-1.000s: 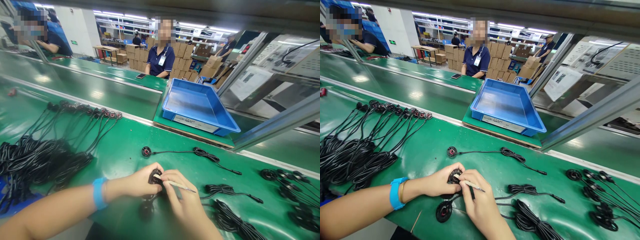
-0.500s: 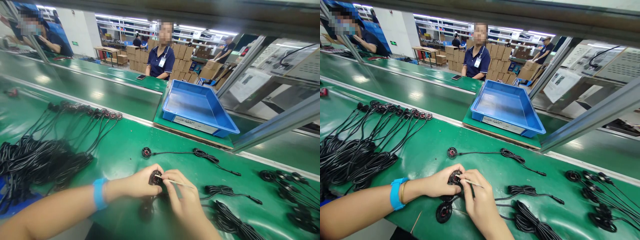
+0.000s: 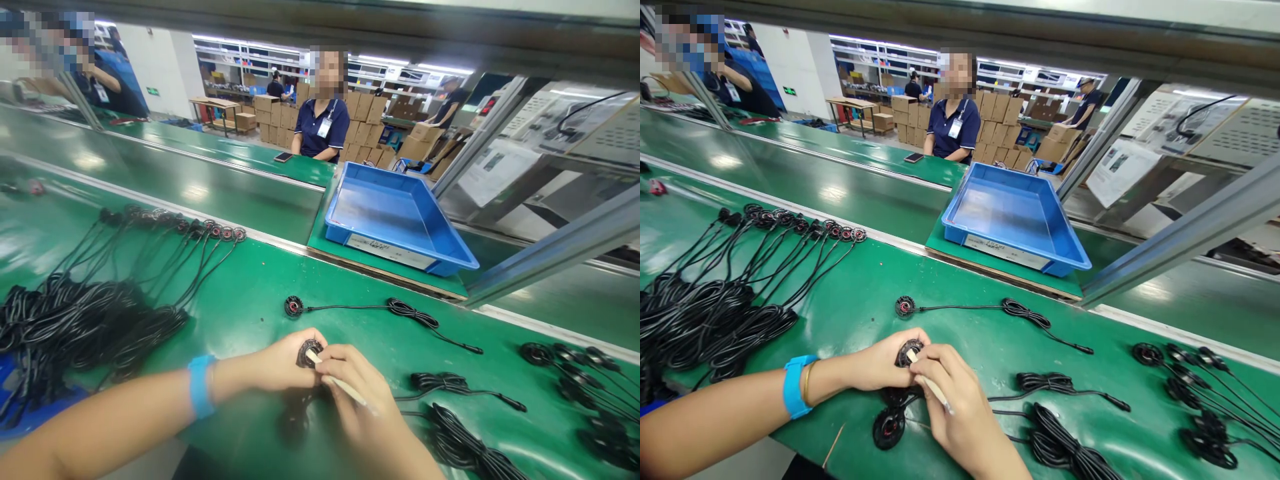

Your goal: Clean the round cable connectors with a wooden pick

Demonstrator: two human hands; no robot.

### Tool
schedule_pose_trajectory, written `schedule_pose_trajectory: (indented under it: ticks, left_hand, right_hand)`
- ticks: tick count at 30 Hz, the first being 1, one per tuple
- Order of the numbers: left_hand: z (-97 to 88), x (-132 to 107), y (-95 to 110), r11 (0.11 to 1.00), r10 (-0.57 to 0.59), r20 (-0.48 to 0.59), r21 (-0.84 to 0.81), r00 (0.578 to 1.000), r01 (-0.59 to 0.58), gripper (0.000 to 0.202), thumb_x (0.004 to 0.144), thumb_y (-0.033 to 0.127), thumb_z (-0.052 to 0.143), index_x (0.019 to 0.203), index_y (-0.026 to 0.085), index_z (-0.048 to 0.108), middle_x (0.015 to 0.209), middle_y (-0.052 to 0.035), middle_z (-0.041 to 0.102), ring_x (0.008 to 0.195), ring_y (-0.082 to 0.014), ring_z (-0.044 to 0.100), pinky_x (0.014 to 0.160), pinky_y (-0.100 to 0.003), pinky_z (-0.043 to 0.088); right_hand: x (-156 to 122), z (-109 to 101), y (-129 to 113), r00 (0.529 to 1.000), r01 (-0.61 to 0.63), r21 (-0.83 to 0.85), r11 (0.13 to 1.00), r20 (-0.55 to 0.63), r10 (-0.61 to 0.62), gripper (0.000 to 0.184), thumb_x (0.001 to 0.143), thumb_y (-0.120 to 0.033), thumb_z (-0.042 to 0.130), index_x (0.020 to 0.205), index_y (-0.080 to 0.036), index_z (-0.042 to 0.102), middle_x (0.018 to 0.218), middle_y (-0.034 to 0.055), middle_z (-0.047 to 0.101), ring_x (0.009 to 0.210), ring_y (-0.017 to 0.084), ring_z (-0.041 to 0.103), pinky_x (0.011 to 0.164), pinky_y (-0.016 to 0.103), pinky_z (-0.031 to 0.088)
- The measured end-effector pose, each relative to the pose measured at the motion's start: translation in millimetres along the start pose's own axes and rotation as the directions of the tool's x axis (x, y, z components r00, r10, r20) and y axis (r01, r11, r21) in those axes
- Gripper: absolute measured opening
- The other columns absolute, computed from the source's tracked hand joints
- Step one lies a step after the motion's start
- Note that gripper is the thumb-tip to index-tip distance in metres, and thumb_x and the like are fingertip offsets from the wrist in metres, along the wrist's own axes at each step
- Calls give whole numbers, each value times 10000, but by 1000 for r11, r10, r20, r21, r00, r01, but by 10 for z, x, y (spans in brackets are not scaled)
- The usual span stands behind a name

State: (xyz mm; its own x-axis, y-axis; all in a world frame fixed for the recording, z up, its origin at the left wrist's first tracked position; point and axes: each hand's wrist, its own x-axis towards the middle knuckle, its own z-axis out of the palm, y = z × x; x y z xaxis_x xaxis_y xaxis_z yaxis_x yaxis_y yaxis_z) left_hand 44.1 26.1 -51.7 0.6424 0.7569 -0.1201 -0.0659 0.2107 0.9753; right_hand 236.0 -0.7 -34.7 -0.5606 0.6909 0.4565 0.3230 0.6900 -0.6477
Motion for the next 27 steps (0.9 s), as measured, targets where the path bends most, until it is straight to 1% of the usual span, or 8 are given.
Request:
schedule_pose_trajectory:
  ticks: [2,6,9,13,18,21,24,27]
  left_hand:
    - [-13,0,3,1000,-3,13,1,1000,3,330,691,127,665,948,176,465,700,74,473,583,-76,414,523,-198,301]
    - [-10,-8,41,1000,-8,30,17,1000,8,347,666,79,640,942,183,457,683,84,455,563,-74,420,507,-193,293]
    - [-3,-17,66,999,-17,34,35,999,16,356,655,58,635,936,187,458,677,88,454,553,-73,423,495,-190,290]
    - [3,-18,52,999,-24,9,39,1000,23,360,661,71,629,944,193,443,673,90,455,542,-72,419,492,-190,294]
    - [19,-14,7,999,-14,-13,35,1000,14,348,673,90,629,948,194,444,664,90,450,537,-66,402,491,-189,283]
    - [33,-12,5,999,-13,-23,47,1000,15,351,668,85,632,940,196,441,666,85,462,543,-70,422,492,-187,288]
    - [34,-9,22,998,-7,-34,58,999,9,346,669,96,632,935,199,436,670,82,468,547,-73,434,492,-188,291]
    - [20,-11,38,997,-1,-36,77,999,4,341,674,89,624,947,198,450,682,80,467,553,-70,419,506,-190,304]
  right_hand:
    - [9,-19,-8,999,-27,46,999,28,26,271,929,-91,457,1134,-232,565,1099,86,591,1070,197,577,875,340,516]
    - [11,-31,1,999,-46,81,996,6,46,267,930,-91,464,1145,-224,552,1101,85,588,1078,192,565,897,348,499]
    - [4,-8,22,996,-71,68,995,-42,74,237,935,-98,466,1117,-217,559,1054,74,601,1018,181,581,855,336,503]
    - [12,47,18,988,-106,19,994,-110,108,191,936,-119,475,1071,-207,576,1008,71,619,976,187,598,819,335,508]
    - [37,138,-38,962,-172,-30,985,-222,161,133,934,-148,494,970,-211,606,948,61,655,910,180,632,784,308,520]
    - [57,170,-60,947,-206,-45,978,-263,187,138,935,-170,502,969,-207,630,921,60,679,875,181,654,764,297,532]
    - [63,151,-52,940,-216,20,976,-264,214,150,936,-198,515,949,-208,664,928,66,695,866,186,667,759,296,545]
    - [34,91,-28,914,-252,136,958,-292,282,133,933,-215,542,936,-216,675,928,57,694,845,182,672,736,291,555]
